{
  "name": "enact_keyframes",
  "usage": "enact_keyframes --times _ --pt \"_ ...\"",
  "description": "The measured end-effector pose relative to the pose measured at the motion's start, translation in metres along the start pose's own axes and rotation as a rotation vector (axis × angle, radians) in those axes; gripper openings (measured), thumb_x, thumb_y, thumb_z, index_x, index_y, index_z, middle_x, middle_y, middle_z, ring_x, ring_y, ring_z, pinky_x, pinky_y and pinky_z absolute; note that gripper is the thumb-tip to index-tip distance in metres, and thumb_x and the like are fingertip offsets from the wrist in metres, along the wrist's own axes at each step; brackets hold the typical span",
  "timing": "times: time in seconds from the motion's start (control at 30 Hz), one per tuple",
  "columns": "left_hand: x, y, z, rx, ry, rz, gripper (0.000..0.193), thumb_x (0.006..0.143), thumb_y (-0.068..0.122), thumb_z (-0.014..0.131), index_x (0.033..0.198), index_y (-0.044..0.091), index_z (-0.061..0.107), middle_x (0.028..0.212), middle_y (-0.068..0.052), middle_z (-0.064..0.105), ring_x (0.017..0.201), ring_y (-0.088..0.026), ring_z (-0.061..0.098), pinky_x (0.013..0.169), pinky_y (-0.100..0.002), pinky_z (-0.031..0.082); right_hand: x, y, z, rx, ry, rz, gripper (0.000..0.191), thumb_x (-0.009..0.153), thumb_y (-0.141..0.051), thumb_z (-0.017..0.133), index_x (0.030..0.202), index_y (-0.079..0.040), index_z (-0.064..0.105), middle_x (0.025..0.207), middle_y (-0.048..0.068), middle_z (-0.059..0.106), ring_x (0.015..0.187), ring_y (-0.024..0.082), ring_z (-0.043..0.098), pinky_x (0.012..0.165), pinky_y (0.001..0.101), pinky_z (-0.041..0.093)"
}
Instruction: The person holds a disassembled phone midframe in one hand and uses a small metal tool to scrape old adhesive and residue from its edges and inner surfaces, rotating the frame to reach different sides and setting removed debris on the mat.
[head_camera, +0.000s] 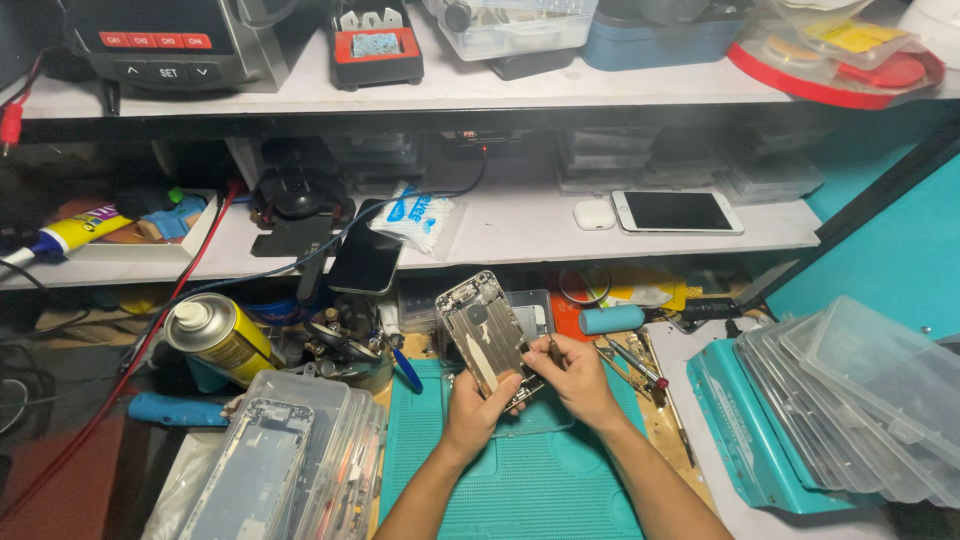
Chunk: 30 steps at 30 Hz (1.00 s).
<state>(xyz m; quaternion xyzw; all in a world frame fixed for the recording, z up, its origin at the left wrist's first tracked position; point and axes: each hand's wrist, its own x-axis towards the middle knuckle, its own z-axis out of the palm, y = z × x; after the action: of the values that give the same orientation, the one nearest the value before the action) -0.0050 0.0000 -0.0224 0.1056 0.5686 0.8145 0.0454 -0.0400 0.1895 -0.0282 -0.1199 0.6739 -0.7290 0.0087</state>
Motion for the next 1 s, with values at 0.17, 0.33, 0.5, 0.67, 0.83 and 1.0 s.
enact_keyframes --times 0.17,0.33,0.5,0.67,0.83,1.0 --pt "0.001 0.005 -0.003 0.275 0.259 0.055 0.022 0.096 0.014 0.067 0.104 -0.004 0.076 0.071 -0.009 0.074 0.060 -0.013 0.068 0.055 -0.028 0.053 0.005 -0.022 0.001 -0.058 0.080 0.142 0.027 0.093 -0.011 0.067 0.117 0.000 0.072 0.089 -0.002 0.075 0.063 0.003 0.053 0.056 0.0206 0.042" --pt "0.008 0.006 -0.023 0.396 0.546 0.355 0.024 0.100 0.015 0.063 0.108 -0.005 0.073 0.083 -0.008 0.076 0.068 -0.011 0.066 0.062 -0.027 0.054 0.005 -0.032 -0.006 -0.042 0.040 0.153 0.035 0.103 -0.011 0.057 0.132 0.001 0.072 0.086 0.003 0.064 0.067 0.004 0.054 0.057 0.0194 0.041" --pt "0.014 0.006 -0.038 0.416 0.629 0.438 0.024 0.105 0.014 0.056 0.103 -0.003 0.073 0.089 -0.006 0.074 0.073 -0.012 0.067 0.067 -0.026 0.055 0.003 -0.038 -0.006 0.038 -0.037 0.125 0.052 0.095 -0.003 0.057 0.146 -0.007 0.047 0.096 0.013 0.074 0.067 0.015 0.067 0.057 0.0258 0.056" --pt "0.014 0.007 -0.042 0.496 0.666 0.459 0.025 0.106 0.015 0.057 0.099 -0.002 0.075 0.085 -0.006 0.074 0.069 -0.014 0.065 0.065 -0.028 0.052 0.009 -0.048 -0.012 0.429 -0.065 0.184 0.043 0.097 -0.006 0.050 0.134 0.013 0.055 0.116 0.030 0.073 0.096 0.034 0.075 0.083 0.0401 0.063" --pt "0.013 0.015 -0.040 0.481 0.644 0.514 0.024 0.104 0.015 0.057 0.105 -0.003 0.073 0.093 -0.008 0.074 0.072 -0.015 0.067 0.065 -0.028 0.055 0.009 -0.055 -0.012 0.628 -0.150 0.212 0.042 0.089 -0.002 0.054 0.131 0.004 0.057 0.125 0.031 0.066 0.114 0.035 0.070 0.097 0.0440 0.059" --pt "0.006 0.028 -0.036 0.477 0.605 0.582 0.024 0.104 0.015 0.055 0.110 -0.005 0.067 0.099 -0.011 0.070 0.081 -0.018 0.068 0.066 -0.029 0.057 0.007 -0.050 0.013 0.160 -0.088 0.151 0.020 0.104 -0.017 0.059 0.105 0.002 0.059 0.115 0.027 0.074 0.104 0.035 0.075 0.088 0.0416 0.063"
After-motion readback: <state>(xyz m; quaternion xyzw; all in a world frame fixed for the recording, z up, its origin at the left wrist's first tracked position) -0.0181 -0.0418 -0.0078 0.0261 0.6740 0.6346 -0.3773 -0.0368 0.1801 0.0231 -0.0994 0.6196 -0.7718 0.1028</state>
